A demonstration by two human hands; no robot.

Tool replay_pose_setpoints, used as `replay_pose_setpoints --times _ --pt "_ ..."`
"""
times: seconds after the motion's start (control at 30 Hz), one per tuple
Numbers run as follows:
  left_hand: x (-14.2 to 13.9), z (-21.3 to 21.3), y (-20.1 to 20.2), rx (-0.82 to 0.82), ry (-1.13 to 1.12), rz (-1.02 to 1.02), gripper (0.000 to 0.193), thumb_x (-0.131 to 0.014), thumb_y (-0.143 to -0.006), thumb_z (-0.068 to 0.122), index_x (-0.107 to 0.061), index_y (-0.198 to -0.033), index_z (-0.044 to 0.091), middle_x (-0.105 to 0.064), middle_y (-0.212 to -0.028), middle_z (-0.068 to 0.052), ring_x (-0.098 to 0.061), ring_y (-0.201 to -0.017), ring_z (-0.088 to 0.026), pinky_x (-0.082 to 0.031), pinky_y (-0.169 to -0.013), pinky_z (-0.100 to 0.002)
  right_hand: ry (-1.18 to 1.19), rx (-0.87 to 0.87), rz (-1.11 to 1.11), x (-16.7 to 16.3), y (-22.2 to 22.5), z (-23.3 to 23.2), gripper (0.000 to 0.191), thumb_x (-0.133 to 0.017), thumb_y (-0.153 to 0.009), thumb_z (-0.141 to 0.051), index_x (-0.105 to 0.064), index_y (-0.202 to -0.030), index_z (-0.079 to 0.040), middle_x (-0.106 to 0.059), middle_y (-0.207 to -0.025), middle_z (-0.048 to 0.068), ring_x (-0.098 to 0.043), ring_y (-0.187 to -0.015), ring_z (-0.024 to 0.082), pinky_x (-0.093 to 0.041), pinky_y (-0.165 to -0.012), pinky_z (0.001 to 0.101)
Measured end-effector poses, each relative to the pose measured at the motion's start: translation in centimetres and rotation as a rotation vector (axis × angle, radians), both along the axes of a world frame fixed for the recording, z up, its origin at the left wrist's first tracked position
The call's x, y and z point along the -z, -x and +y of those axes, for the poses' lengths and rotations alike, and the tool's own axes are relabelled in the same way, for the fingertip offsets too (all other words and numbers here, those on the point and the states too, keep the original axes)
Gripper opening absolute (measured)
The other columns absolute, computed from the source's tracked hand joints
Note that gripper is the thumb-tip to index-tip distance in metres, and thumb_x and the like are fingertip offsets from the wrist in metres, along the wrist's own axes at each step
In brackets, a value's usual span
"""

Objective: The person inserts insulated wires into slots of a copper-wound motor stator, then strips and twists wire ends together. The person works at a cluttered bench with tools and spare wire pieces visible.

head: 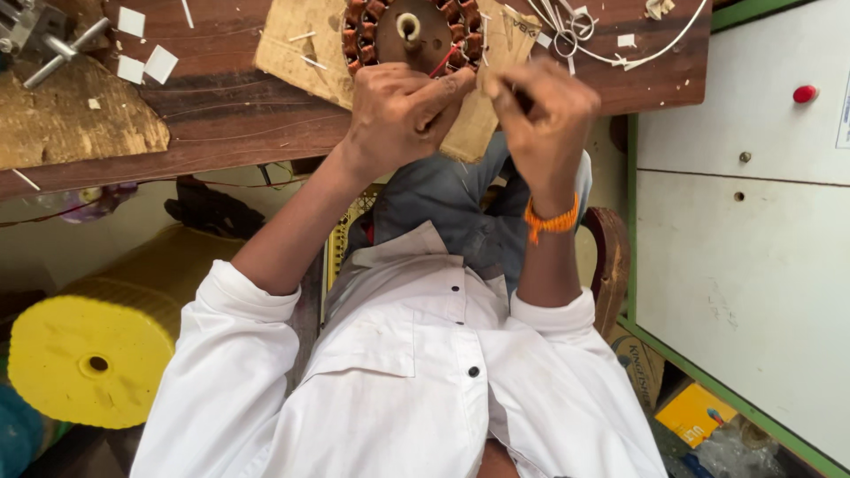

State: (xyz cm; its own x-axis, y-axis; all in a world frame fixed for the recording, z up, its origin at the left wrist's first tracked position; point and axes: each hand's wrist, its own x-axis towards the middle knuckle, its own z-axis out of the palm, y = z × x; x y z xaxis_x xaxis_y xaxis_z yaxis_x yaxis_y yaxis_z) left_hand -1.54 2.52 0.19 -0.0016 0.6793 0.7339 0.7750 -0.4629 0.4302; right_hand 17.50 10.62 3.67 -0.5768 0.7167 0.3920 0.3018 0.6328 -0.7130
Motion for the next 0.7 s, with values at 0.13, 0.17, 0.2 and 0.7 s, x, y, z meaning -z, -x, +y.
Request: replay_pose_setpoints --times 0.13,0.17,0.2,0.7 --pt "0.0 0.0 0.1 0.0 0.002 -0.034 0.03 -0.08 -0.094 0.007 -0.074 -0.122 0.011 -0.072 -0.077 -0.002 -0.069 -0.066 -0.017 -0.051 -0.063 -0.031 -0.118 -0.03 0.008 0.0 0.2 0.1 0.005 -0.076 -0.101 -0.01 -0.078 -0.099 -0.007 -0.075 -0.088 0.008 -0.071 -0.076 0.015 -0.054 -0.065 0.0294" --pt "-0.1 0.0 0.2 0.002 0.003 -0.035 0.031 -0.08 -0.093 0.008 -0.073 -0.123 0.011 -0.072 -0.078 -0.003 -0.069 -0.067 -0.018 -0.051 -0.065 -0.031 -0.12 -0.03 0.013 0.0 0.2 0.1 0.005 -0.076 -0.1 -0.011 -0.078 -0.099 -0.006 -0.075 -0.088 0.008 -0.071 -0.075 0.016 -0.053 -0.065 0.0294" --pt "-0.1 0.0 0.2 -0.003 -0.002 -0.016 0.032 -0.08 -0.092 0.007 -0.074 -0.122 0.01 -0.071 -0.075 -0.002 -0.068 -0.064 -0.018 -0.05 -0.062 -0.031 -0.113 -0.03 0.014 0.0 0.1 0.2 0.007 -0.075 -0.1 -0.012 -0.079 -0.1 -0.006 -0.075 -0.088 0.008 -0.071 -0.074 0.016 -0.053 -0.064 0.0295" --pt "-0.4 0.0 0.0 -0.023 0.044 -0.046 0.023 -0.079 -0.094 0.007 -0.074 -0.116 0.01 -0.07 -0.073 -0.003 -0.067 -0.061 -0.019 -0.05 -0.06 -0.033 0.02 0.052 0.203 0.7 -0.4 0.3 0.012 -0.083 -0.097 -0.009 -0.077 -0.106 -0.004 -0.073 -0.098 0.003 -0.059 -0.072 0.007 -0.042 -0.058 0.0239"
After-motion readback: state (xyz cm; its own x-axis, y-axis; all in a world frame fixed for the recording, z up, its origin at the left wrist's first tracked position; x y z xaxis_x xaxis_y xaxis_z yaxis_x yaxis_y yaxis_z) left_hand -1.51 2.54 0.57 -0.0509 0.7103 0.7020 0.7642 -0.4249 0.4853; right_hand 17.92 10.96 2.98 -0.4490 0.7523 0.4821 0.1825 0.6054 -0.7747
